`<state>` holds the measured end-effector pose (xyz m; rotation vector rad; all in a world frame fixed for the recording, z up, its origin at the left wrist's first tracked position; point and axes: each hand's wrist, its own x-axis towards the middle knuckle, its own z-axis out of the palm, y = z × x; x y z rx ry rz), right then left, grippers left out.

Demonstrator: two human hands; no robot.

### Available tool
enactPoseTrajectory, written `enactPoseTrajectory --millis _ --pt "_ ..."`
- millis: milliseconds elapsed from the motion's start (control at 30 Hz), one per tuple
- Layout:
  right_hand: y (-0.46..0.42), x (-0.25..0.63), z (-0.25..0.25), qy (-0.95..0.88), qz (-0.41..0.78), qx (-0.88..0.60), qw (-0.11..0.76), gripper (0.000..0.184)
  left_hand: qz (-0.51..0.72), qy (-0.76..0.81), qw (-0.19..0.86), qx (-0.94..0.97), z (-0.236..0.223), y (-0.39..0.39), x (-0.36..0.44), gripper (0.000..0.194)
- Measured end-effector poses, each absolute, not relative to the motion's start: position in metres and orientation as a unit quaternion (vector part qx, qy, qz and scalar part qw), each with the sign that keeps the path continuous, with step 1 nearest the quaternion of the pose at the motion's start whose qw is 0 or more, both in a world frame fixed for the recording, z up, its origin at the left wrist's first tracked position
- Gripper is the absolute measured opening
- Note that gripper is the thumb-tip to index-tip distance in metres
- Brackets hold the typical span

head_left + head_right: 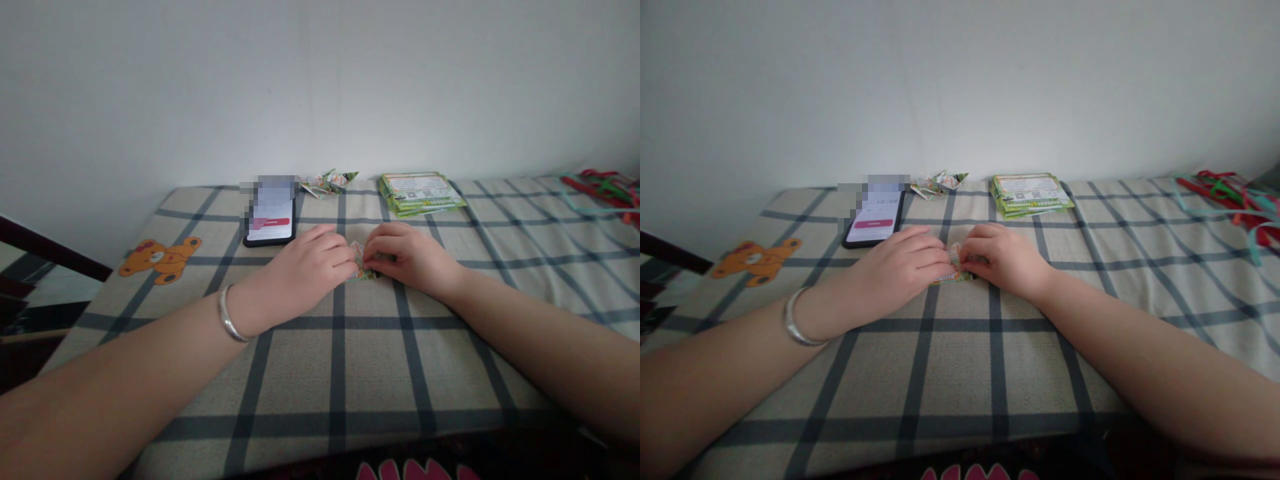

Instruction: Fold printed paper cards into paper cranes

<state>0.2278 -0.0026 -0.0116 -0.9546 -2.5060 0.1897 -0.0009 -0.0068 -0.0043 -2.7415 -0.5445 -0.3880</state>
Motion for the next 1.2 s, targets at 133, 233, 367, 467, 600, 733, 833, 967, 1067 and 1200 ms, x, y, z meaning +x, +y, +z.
enactPoseTrajectory --millis 133,233,367,467,600,733,833,967,1067,1200 --pt "-0.005 0.233 -0.006 -0.932 0.032 -0.291 0.212 0.015 -0.112 -0.194 0.144 -0.964 -0.004 -0.006 -0.003 0.019" --pt "-0.007 0.236 -0.003 -0.946 -0.009 -0.265 0.186 0.022 -0.103 -0.195 0.128 -0.967 -0.005 -0.002 -0.005 0.018" --pt "-0.010 0.235 0.000 -0.954 -0.053 -0.251 0.157 0.024 -0.104 -0.187 0.118 -0.970 -0.006 0.000 -0.005 0.019" --pt "-0.012 0.233 0.001 -0.954 -0.076 -0.258 0.133 0.024 -0.107 -0.191 0.123 -0.968 -0.006 -0.002 -0.004 0.018" --pt "-0.013 0.230 0.003 -0.954 -0.082 -0.266 0.109 0.024 -0.110 -0.187 0.134 -0.967 -0.005 -0.004 -0.003 0.017" --pt "-0.014 0.230 0.006 -0.953 -0.095 -0.272 0.094 0.023 -0.108 -0.186 0.138 -0.967 -0.004 -0.004 -0.004 0.019" --pt "-0.016 0.231 0.008 -0.951 -0.107 -0.278 0.082 0.023 -0.102 -0.185 0.135 -0.968 -0.003 -0.003 -0.006 0.019" --pt "-0.018 0.232 0.012 -0.948 -0.107 -0.294 0.067 0.023 -0.092 -0.188 0.128 -0.969 0.000 -0.004 -0.007 0.018" --pt "-0.019 0.234 0.014 -0.945 -0.095 -0.308 0.059 0.023 -0.085 -0.188 0.119 -0.971 0.004 -0.004 -0.007 0.019" --pt "-0.020 0.237 0.015 -0.941 -0.089 -0.322 0.048 0.020 -0.076 -0.183 0.115 -0.973 0.008 -0.004 -0.009 0.021"
